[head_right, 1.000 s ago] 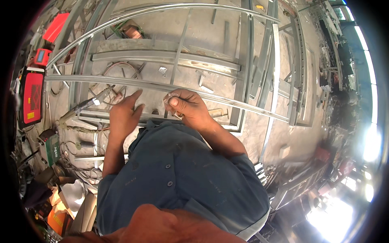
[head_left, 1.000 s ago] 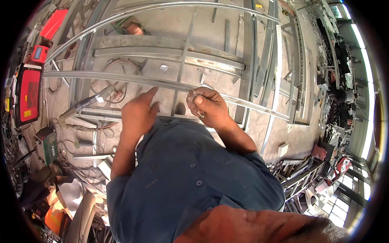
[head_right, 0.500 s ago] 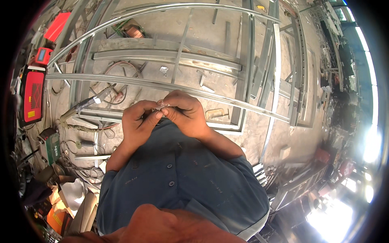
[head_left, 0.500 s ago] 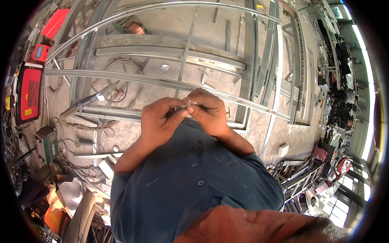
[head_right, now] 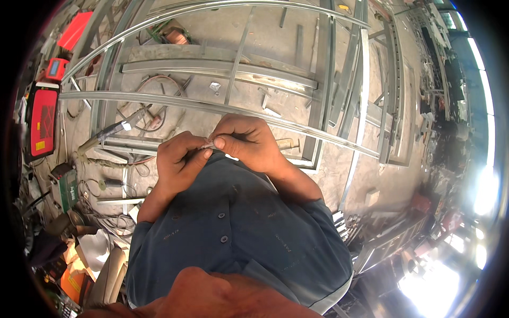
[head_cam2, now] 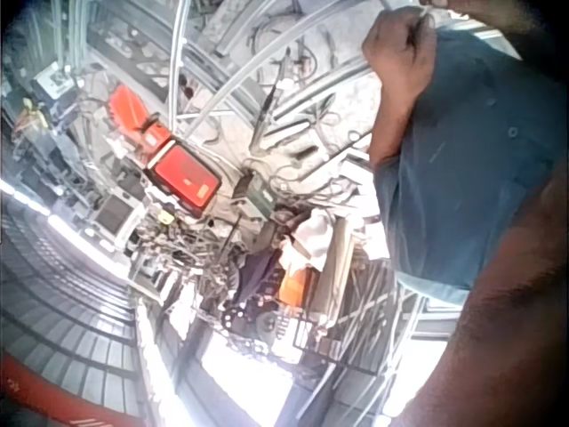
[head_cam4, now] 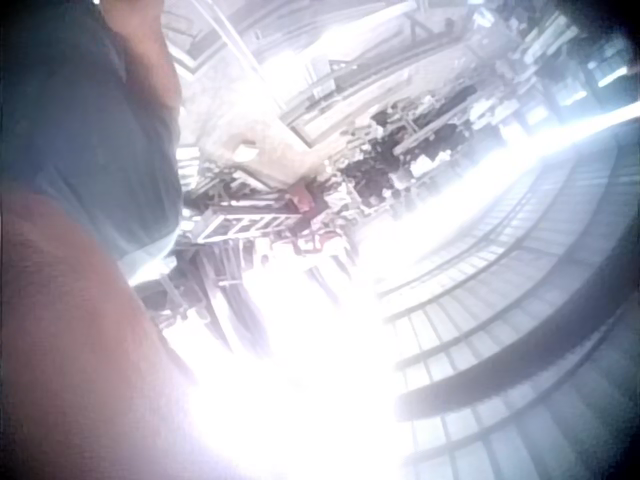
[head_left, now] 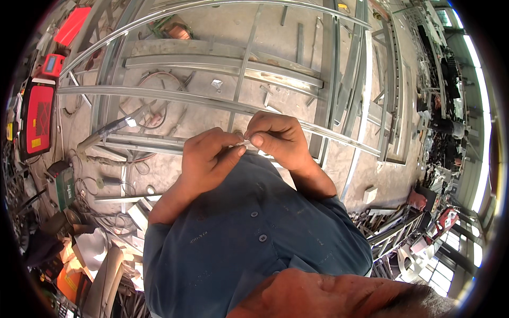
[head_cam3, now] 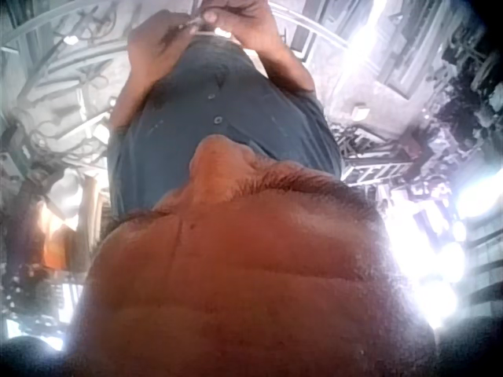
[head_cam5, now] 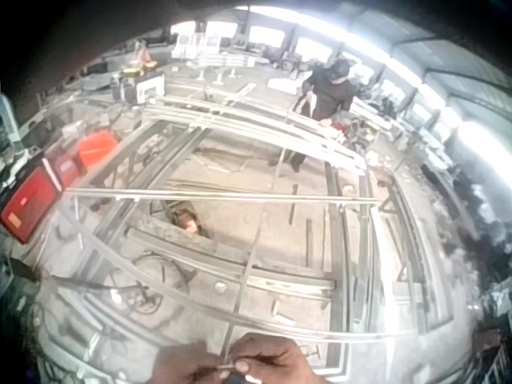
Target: The person handles small metal parts and a welding torch, then welds joints on a metal frame structure. The person also moves metal bars and adjusts the frame during the process.
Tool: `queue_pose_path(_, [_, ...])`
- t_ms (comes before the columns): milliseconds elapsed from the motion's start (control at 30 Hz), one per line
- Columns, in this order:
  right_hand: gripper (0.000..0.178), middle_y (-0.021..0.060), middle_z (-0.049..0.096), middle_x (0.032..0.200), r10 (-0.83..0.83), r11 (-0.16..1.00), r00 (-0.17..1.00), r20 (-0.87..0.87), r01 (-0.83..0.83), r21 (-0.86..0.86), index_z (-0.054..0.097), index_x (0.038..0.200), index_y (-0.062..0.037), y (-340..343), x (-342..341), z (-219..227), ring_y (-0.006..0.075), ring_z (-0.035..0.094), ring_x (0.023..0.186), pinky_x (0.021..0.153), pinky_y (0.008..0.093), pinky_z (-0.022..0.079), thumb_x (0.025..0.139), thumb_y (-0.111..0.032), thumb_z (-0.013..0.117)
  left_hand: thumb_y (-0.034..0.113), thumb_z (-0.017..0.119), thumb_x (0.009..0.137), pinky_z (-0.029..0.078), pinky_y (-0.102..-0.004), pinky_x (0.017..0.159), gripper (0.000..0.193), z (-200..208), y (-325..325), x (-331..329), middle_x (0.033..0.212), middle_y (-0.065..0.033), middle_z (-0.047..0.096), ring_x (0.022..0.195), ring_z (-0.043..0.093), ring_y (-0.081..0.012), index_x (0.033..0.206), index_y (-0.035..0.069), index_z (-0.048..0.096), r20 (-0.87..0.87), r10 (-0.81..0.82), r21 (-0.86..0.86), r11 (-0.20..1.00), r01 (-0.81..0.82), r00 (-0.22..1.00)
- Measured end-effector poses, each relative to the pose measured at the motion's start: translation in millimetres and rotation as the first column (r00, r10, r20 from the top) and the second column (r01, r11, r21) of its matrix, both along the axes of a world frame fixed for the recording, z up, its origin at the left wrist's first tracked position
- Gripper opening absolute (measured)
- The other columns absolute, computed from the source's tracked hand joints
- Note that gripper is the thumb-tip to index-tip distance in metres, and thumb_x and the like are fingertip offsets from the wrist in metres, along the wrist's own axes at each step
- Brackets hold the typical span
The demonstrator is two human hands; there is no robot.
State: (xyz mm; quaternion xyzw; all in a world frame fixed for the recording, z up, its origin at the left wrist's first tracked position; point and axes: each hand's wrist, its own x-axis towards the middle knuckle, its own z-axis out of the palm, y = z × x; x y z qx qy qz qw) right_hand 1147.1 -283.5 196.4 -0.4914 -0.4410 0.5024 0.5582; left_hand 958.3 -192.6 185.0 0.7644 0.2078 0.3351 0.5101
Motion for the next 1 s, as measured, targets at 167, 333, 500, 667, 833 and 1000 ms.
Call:
queue_pose_path(167, [0.021,0.0035,0.066,0.085,0.017,0.992,0.995,-0.096,-0.029,-0.125,0.073,0.097,0.0024,3,-2,6,0.0086,0.057,0.076,0.066,0.0258,0.044,0.094,-0.018,0.074,0.008,0.078,0.084,0.039,-0.0309,0.051,0.013,-4,-1,-4,0.067,-0.0054,0.058,0.055,0.053,-0.0170,0.093,0.005,0.069,0.039,-0.006,-0.084,0.996,0.009,0.999])
queue_pose_path(333, [0.013,0.0016,0.064,0.085,0.046,0.985,0.990,-0.132,-0.066,-0.158,0.072,0.096,0.0022,2,0,9,0.0065,0.054,0.076,0.065,0.0248,0.044,0.093,-0.011,0.072,0.005,0.077,0.083,0.039,-0.0305,0.051,0.013,-8,1,-3,0.067,-0.0052,0.058,0.054,0.053,-0.0165,0.092,0.005,0.068,0.069,0.001,-0.136,0.991,0.008,0.998])
queue_pose_path(500, [0.008,0.0006,0.063,0.085,0.047,0.986,0.986,-0.159,-0.071,-0.150,0.070,0.094,0.0013,5,-3,9,0.0063,0.054,0.077,0.066,0.0239,0.043,0.092,-0.006,0.069,0.002,0.078,0.078,0.039,-0.0313,0.048,0.015,-8,3,-5,0.067,-0.0061,0.057,0.052,0.052,-0.0184,0.089,0.006,0.069,0.116,-0.017,0.049,0.999,0.011,0.993])
queue_pose_path(667, [0.009,0.0000,0.063,0.086,0.048,0.975,0.955,-0.293,-0.109,-0.195,0.069,0.093,-0.0012,5,-6,4,0.0060,0.053,0.076,0.065,0.0231,0.042,0.091,-0.010,0.068,0.000,0.078,0.071,0.039,-0.0321,0.045,0.020,-7,9,-4,0.068,-0.0053,0.055,0.051,0.051,-0.0189,0.088,0.005,0.069,0.167,-0.040,0.238,0.971,-0.001,0.985])
queue_pose_path(833, [0.022,0.0031,0.063,0.087,0.012,0.919,0.898,-0.441,-0.183,-0.349,0.069,0.091,0.0000,5,-11,6,0.0087,0.052,0.073,0.062,0.0233,0.039,0.084,-0.021,0.072,0.000,0.078,0.068,0.038,-0.0321,0.045,0.023,-8,15,-2,0.067,-0.0039,0.053,0.051,0.051,-0.0182,0.088,0.006,0.070,0.210,-0.095,0.309,0.951,0.026,0.973])
queue_pose_path(1000, [0.023,0.0017,0.063,0.084,0.086,0.922,0.930,-0.357,-0.210,-0.324,0.069,0.092,-0.0004,8,-2,16,0.0083,0.052,0.072,0.062,0.0225,0.038,0.085,-0.022,0.070,0.000,0.079,0.067,0.038,-0.0324,0.044,0.024,-7,20,-6,0.067,-0.0034,0.053,0.050,0.051,-0.0186,0.088,0.007,0.069,0.171,-0.133,0.247,0.965,0.088,0.976])
